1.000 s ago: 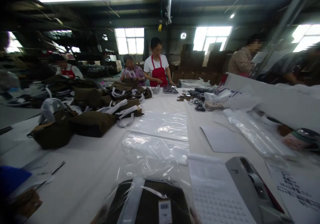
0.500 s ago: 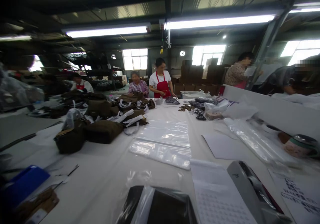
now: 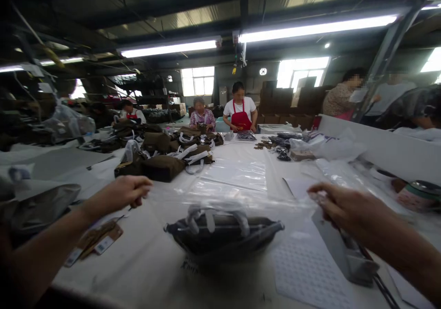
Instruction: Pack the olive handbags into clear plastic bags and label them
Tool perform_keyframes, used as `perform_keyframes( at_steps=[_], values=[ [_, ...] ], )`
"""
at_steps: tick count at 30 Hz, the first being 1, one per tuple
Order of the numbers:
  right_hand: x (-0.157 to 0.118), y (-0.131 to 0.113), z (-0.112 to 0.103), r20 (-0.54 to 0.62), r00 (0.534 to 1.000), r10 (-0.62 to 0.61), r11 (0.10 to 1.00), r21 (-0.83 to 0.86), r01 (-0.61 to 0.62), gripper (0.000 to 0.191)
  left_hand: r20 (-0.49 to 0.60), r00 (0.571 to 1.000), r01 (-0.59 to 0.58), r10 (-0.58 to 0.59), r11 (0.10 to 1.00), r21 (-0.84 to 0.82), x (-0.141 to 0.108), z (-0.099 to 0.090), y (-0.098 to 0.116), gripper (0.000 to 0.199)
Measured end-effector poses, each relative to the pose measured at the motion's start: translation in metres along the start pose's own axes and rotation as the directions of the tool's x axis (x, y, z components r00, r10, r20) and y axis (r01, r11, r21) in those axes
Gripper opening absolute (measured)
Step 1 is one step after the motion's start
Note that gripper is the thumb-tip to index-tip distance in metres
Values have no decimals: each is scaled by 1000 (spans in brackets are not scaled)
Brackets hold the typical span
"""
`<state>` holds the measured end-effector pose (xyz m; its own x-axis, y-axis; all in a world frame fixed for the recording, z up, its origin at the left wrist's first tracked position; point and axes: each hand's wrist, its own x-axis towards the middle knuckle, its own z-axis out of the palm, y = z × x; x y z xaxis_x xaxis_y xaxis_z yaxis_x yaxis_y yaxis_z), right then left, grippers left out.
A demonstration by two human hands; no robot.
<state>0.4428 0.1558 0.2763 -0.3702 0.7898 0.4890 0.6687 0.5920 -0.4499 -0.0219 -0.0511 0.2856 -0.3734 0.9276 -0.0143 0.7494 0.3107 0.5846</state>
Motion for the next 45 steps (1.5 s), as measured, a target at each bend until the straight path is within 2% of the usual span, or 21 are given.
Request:
perform_keyframes(
  at_steps=[3, 5, 7, 8, 10, 12, 14, 16, 19, 22, 24, 27, 28, 30, 32, 34, 37, 40, 42, 44, 45],
  values=[
    [37, -2, -7, 275, 961, 9, 999, -49, 4, 27, 45, 998, -37, 32, 992, 124, 46, -27, 24, 33],
    [56, -4, -10, 425, 905, -35, 998, 59, 11, 26, 73, 997, -41, 31, 988, 149, 64, -36, 33, 37],
    [68, -6, -12, 501, 864, -56, 980, 191, -47, 26, 89, 995, -47, 34, 988, 148, 73, -43, 35, 41],
    [72, -7, -13, 517, 856, -11, 969, 216, -117, 27, 96, 995, -46, 31, 986, 157, 75, -46, 36, 42],
    [76, -10, -13, 538, 823, 179, 938, 160, -308, 32, 122, 992, -44, 21, 981, 188, 79, -51, 36, 43],
    [79, -12, -10, 562, 747, 356, 887, 47, -458, 38, 155, 988, -51, 17, 975, 217, 82, -51, 37, 43],
    [83, -12, -4, 578, 711, 401, 881, -30, -473, 39, 175, 984, -55, 12, 969, 240, 86, -48, 38, 43],
    [89, -6, 4, 574, 732, 366, 911, -63, -407, 37, 160, 987, -50, 13, 972, 231, 90, -43, 38, 43],
    [96, 12, 10, 526, 792, 309, 938, -29, -346, 41, 122, 991, -58, 47, 994, 88, 93, -40, 35, 47],
    [94, 35, 13, 461, 822, 335, 896, 112, -429, 45, 119, 992, -48, 50, 999, -22, 92, -42, 29, 45],
    [85, 49, 22, 389, 865, 316, 830, 329, -451, 49, 88, 995, -45, 55, 993, -107, 90, -40, 24, 43],
    [61, 62, 56, 189, 968, 167, 647, 719, -252, 69, -28, 998, -62, 56, 956, -288, 90, -28, 14, 42],
    [53, 64, 72, 166, 979, 121, 583, 786, -206, 77, -60, 997, -56, 38, 941, -335, 91, -22, 11, 41],
    [40, 64, 104, 236, 969, 75, 500, 832, -241, 86, -79, 997, -22, -10, 920, -392, 96, -13, 7, 40],
    [35, 60, 130, 294, 951, 97, 441, 844, -306, 79, -70, 997, 4, -35, 917, -400, 103, -8, 5, 41],
    [39, 55, 145, 264, 950, 167, 411, 857, -311, 57, -44, 999, 12, -29, 934, -356, 110, -8, 8, 43],
    [50, 46, 154, 171, 951, 259, 378, 888, -263, 24, -36, 999, -2, -6, 975, -221, 119, -16, 15, 42],
    [51, 43, 155, 89, 940, 329, 315, 928, -198, 18, -151, 989, -14, -5, 992, -124, 125, -22, 20, 41],
    [47, 42, 154, 53, 933, 356, 370, 909, -193, 18, -180, 984, -11, -4, 996, -85, 128, -23, 21, 40],
    [44, 38, 149, -74, 949, 307, 539, 835, -110, 27, -96, 995, -6, 5, 1000, -14, 131, -22, 23, 40],
    [44, 34, 145, -177, 958, 228, 652, 758, -15, 40, -47, 999, -8, 9, 1000, 24, 132, -21, 25, 40]
  ],
)
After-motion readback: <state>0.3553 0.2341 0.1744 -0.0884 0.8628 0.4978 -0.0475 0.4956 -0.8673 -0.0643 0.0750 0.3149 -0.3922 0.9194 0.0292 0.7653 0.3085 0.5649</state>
